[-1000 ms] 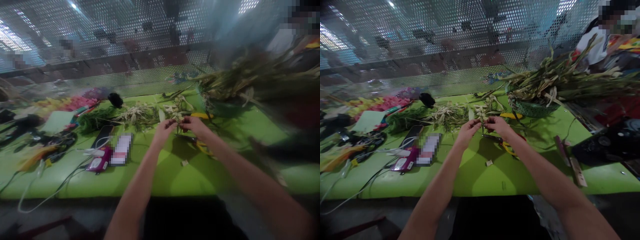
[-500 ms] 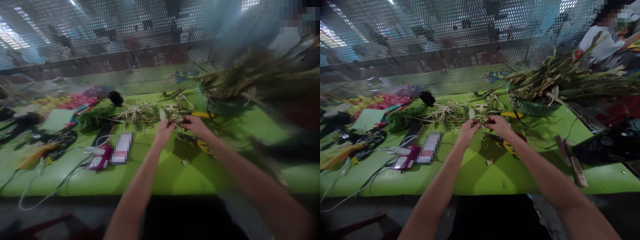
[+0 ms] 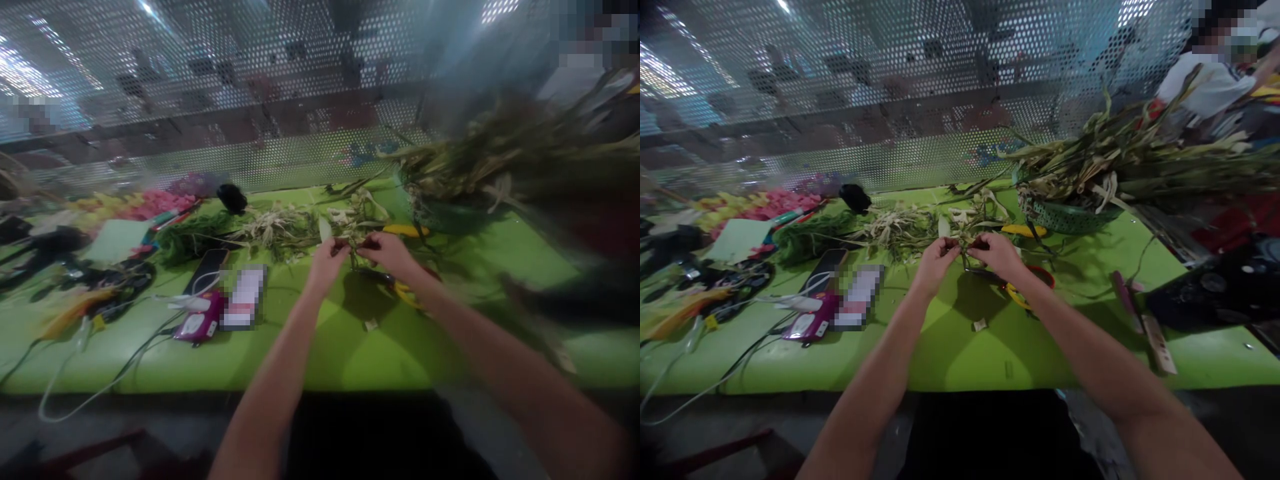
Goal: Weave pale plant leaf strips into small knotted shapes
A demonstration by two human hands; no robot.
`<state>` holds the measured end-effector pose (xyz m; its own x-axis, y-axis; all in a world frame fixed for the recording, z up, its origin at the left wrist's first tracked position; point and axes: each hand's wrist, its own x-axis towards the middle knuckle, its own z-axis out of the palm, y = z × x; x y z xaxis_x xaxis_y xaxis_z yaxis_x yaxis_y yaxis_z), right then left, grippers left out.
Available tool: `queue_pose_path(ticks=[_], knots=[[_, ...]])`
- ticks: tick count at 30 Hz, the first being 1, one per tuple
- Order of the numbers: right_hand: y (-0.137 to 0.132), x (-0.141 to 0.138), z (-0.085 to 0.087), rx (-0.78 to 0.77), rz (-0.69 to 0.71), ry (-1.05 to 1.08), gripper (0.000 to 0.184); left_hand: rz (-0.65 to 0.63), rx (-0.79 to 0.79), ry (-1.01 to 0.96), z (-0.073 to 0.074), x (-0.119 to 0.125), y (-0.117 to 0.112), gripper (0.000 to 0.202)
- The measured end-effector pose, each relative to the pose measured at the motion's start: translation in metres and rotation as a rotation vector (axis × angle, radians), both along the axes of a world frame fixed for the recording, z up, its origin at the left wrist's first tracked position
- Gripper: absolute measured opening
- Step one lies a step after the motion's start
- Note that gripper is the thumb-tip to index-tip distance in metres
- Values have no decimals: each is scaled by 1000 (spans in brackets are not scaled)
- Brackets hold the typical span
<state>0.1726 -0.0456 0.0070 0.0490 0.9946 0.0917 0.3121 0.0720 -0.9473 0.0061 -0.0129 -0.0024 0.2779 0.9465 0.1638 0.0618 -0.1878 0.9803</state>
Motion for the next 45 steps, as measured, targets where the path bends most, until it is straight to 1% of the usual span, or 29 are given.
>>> queue_pose_path(ticks=[5, 10, 13, 16, 20, 24, 27, 30, 32, 34, 36, 37, 40, 42, 45], knots=[[-3, -2, 4, -93, 65, 15, 24, -10, -79, -17, -1, 1, -2, 19], [-4, -3, 7, -46, 78, 61, 25, -17, -113, -46, -1, 1, -3, 20], [-2, -3, 5, -40, 58, 66, 23, -27, -82, -30, 0, 2, -2, 20], [-2, -1, 5, -32, 53, 22, 24, -48, -34, 7, -1, 1, -1, 22], [-3, -2, 6, -79, 103, 3, 26, -55, 2, 60, -1, -3, 3, 19], [-3, -3, 6, -139, 147, 53, 24, -50, 71, 156, 5, -8, 3, 13], [-3, -2, 5, -165, 181, 124, 23, -35, 140, 242, 10, -9, 1, 13], [-3, 1, 5, -206, 197, 200, 26, -9, 179, 247, 9, -6, -1, 13], [-3, 2, 5, -195, 165, 211, 29, -33, 142, 167, 7, -3, -2, 13], [-3, 2, 6, -129, 108, 162, 35, -59, 86, 99, 5, -1, -1, 12], [-2, 3, 6, -40, 59, 83, 41, -62, 64, 99, 5, -1, -1, 12], [-2, 2, 7, 1, 45, 49, 41, -61, 67, 122, 5, -1, 0, 11], [-1, 2, 6, 45, 26, 24, 30, -70, 74, 197, 4, 0, 0, 10], [0, 3, 4, 13, 12, 80, 23, -113, 60, 206, 2, 0, 0, 12], [1, 3, 4, -39, 1, 173, 17, -164, 41, 157, -3, 1, 1, 15]])
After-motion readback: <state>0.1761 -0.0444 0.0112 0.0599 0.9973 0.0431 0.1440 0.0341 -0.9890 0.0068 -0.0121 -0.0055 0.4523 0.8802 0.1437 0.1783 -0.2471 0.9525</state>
